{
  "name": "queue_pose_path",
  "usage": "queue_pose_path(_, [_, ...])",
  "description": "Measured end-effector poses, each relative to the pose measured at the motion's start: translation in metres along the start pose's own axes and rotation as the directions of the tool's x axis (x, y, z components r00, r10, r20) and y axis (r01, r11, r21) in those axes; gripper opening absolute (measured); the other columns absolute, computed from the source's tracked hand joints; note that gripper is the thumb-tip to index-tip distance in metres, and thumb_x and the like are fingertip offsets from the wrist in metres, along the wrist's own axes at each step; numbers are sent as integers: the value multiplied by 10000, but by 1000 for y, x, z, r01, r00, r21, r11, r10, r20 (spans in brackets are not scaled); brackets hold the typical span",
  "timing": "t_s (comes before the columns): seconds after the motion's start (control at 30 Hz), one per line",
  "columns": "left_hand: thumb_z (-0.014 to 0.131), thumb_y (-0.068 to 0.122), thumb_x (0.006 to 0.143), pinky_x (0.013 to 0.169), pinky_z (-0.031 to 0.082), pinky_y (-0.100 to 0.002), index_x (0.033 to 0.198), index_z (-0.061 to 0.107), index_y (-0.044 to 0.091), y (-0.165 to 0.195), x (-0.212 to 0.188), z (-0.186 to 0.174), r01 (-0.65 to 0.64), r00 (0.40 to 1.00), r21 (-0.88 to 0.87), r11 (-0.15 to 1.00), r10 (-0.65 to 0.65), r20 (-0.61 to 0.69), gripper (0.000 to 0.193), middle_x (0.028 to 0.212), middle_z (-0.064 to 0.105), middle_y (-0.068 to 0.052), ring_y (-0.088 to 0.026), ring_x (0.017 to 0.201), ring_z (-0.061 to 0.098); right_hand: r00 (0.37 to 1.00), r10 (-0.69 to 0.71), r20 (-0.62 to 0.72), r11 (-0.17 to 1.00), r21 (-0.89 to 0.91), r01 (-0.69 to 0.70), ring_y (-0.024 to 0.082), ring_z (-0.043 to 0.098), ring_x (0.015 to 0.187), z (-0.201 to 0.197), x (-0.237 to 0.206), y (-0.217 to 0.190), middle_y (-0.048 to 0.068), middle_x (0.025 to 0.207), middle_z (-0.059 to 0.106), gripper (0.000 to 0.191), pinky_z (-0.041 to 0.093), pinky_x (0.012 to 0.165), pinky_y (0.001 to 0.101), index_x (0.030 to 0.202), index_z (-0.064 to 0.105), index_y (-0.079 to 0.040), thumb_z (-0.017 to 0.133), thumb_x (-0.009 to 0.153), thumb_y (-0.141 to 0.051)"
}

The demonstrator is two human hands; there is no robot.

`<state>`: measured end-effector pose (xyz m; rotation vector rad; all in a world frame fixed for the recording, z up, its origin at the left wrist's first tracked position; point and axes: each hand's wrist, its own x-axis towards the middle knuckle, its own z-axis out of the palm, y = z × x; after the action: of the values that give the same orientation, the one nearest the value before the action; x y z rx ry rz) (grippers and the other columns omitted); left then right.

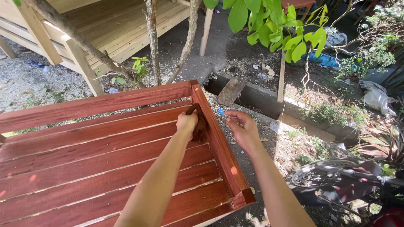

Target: The person wipes the red-stained slatted top and rails of a wooden table with a brown cloth, working around the frame and edges. They then carry the cloth to a metal rack and wring and knead it in a bowl.

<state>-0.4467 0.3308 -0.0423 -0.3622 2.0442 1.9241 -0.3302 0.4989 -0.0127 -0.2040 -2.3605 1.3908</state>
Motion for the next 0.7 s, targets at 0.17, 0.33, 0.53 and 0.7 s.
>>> queue_pose_path(0.17, [649, 284, 945, 690, 590, -430, 1286, 641, 47, -31, -19, -5, 143, 951, -283, 948, -53, 304, 416, 1077, 729, -169, -272, 861, 707, 999, 39, -13, 999, 29, -38, 100, 623, 927, -4, 2, -3, 12, 1028, 714, 265, 497, 794, 262, 1190, 743, -105, 684, 936, -148])
queue_pose_path(0.33, [649, 283, 968, 630, 573, -385, 1264, 679, -55, -60, -66, -4, 54, 924, -82, 995, -19, 382, 450, 1003, 748, -203, -253, 763, 709, 1000, -10, -2, 998, 64, 10, 78, 646, 906, 3, 13, -3, 4, 983, 727, 259, 509, 801, 246, 1186, 740, -106, 682, 936, -144])
queue_pose_path(0.53, [724, 396, 905, 777, 583, -406, 1220, 665, -40, -85, -137, 13, -102, 954, 197, 975, 39, 297, 541, 1052, 730, -232, -302, 930, 722, 998, 64, 20, 998, 15, -65, 108, 620, 920, -6, 8, -6, 19, 1020, 717, 280, 484, 786, 291, 1209, 744, -110, 691, 937, -154])
queue_pose_path(0.7, [730, 432, 878, 848, 592, -442, 1146, 693, 2, -99, -183, 32, -142, 933, 325, 935, 17, 359, 508, 1059, 737, -244, -359, 1010, 750, 990, 79, 116, 984, -167, -59, 150, 684, 953, -58, -38, 12, 36, 1134, 709, 367, 544, 823, 314, 1231, 714, -101, 701, 888, -231])
